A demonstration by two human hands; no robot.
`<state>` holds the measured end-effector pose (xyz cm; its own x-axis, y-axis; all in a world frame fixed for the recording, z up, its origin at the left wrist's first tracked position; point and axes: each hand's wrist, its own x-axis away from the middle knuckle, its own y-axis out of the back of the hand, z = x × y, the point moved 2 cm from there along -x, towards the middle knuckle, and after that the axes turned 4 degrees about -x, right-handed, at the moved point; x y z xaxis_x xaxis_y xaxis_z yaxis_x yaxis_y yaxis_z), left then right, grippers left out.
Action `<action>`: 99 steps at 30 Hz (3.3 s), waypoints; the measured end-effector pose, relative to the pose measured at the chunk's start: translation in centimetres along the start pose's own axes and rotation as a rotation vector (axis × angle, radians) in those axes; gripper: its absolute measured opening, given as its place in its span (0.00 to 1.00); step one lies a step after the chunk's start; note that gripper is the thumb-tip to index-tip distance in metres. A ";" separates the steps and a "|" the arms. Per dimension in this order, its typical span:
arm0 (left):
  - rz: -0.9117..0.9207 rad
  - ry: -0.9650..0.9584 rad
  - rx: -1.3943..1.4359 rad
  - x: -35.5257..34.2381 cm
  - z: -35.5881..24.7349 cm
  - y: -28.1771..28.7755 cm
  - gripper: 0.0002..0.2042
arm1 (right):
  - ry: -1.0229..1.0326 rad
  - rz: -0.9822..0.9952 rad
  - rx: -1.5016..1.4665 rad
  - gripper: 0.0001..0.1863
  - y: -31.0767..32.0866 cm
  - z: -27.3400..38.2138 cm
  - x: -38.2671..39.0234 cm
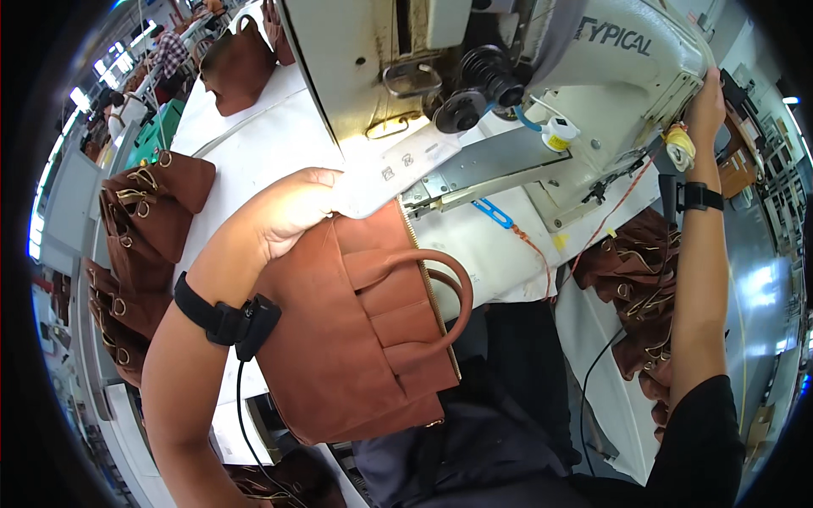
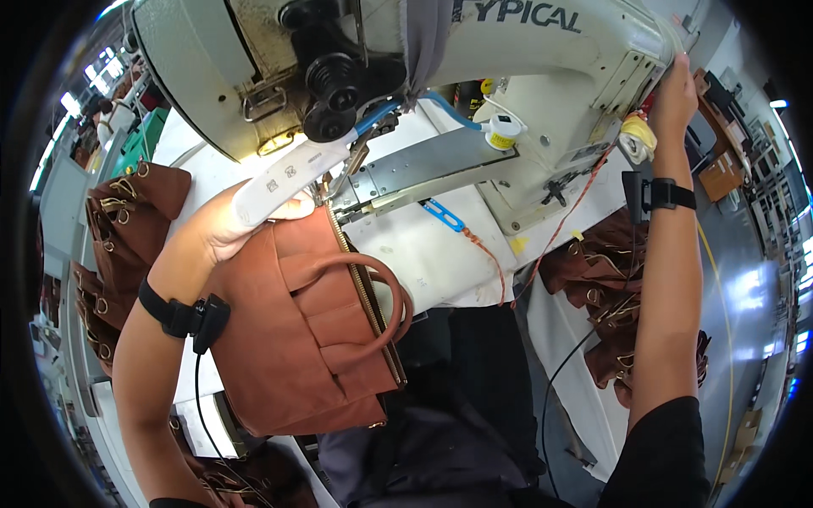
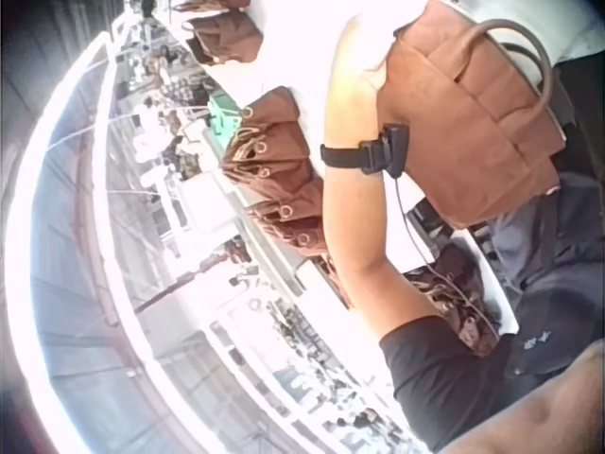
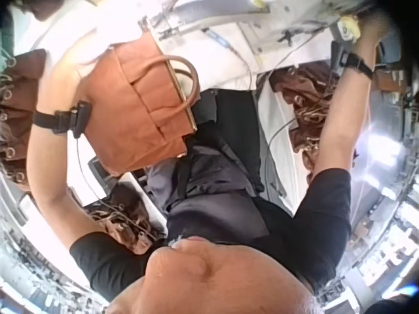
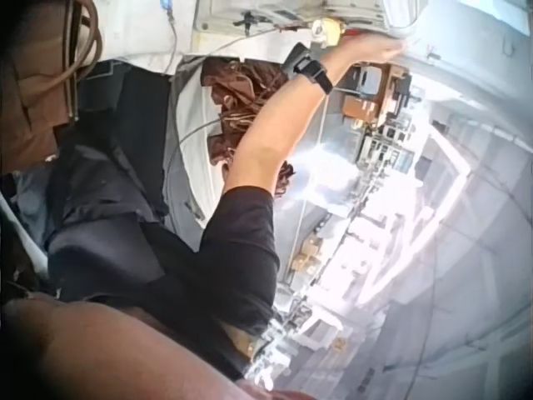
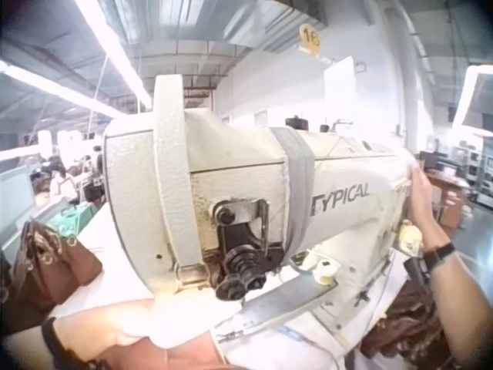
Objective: The person operates an industrial sewing machine to stitch a zipper onto a brown leather bag. They guide the bag under the needle, align the zipper, and sew along the edge. After completing the stitch, they cut the thread and inspect the finished bag before moving on to the next one.
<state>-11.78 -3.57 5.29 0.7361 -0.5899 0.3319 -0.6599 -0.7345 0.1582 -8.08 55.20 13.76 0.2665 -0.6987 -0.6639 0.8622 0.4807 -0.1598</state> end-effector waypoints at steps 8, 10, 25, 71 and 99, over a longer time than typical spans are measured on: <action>0.021 -0.062 -0.074 1.1 -1.0 -0.6 0.27 | -0.034 -0.025 0.014 0.33 0.6 -0.5 -0.8; -0.005 -0.051 -0.059 1.0 -1.3 -1.2 0.28 | 0.005 -0.006 0.059 0.34 1.1 -1.1 -2.0; -0.085 -0.068 0.235 0.5 -0.4 -1.2 0.14 | -0.068 -0.033 0.038 0.35 0.5 -0.7 0.7; -0.043 -0.105 0.231 0.7 2.1 -0.5 0.17 | 0.156 0.136 0.058 0.29 1.9 -6.5 0.5; -0.090 -0.194 0.060 0.1 2.3 -0.3 0.08 | 0.226 0.378 0.272 0.18 -0.2 2.4 -11.0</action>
<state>-11.22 -4.19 3.14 0.8104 -0.5705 0.1330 -0.5847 -0.8021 0.1216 -10.15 61.51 22.82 0.5070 -0.3569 -0.7846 0.8126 0.5015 0.2970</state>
